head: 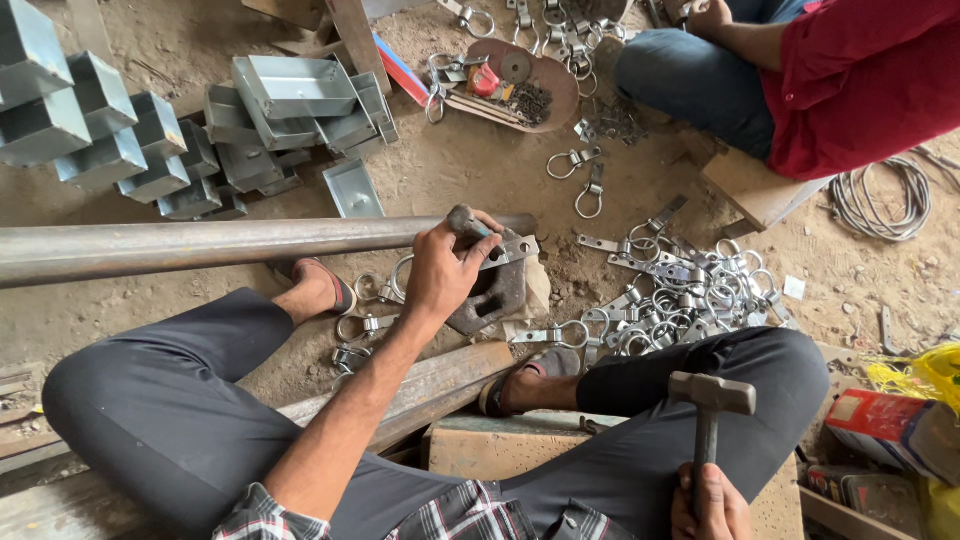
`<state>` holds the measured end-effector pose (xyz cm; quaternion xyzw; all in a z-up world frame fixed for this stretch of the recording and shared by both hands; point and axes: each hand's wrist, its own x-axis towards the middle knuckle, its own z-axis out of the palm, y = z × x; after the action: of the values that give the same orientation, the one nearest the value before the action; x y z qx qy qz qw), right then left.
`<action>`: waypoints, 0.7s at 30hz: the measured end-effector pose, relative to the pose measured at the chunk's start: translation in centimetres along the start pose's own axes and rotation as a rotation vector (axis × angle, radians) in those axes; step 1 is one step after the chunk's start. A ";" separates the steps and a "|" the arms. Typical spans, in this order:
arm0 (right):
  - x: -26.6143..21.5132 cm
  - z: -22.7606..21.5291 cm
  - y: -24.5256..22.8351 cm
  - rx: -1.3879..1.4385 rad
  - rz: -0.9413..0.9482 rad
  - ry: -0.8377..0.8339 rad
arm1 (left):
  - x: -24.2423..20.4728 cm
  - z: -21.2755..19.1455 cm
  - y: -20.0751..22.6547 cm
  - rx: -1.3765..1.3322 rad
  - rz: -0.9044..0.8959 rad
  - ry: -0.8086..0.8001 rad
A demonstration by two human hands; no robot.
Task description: The person sits on the ground and repeatedly hammers a metal part placed on a stone anvil. They hold the part with their left hand and strike it with a hammer in their right hand. Another person in the background is also working with similar metal parts.
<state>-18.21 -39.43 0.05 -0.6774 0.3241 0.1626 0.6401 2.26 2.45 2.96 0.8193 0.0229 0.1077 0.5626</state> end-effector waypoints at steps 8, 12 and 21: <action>-2.4 5.6 -5.3 -0.448 -0.297 -0.022 | 1.3 1.2 -0.1 0.291 0.021 -0.093; -2.9 11.5 -11.5 -0.704 -0.585 -0.115 | 1.6 1.6 1.0 0.283 0.048 -0.083; -6.7 17.1 -25.5 -0.049 -1.008 -0.051 | 2.0 2.1 0.2 0.257 0.080 -0.091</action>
<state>-3.28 -22.01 21.53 -0.7602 -0.0630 -0.1428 0.6306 4.59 0.76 2.70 0.8889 -0.0215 0.0889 0.4489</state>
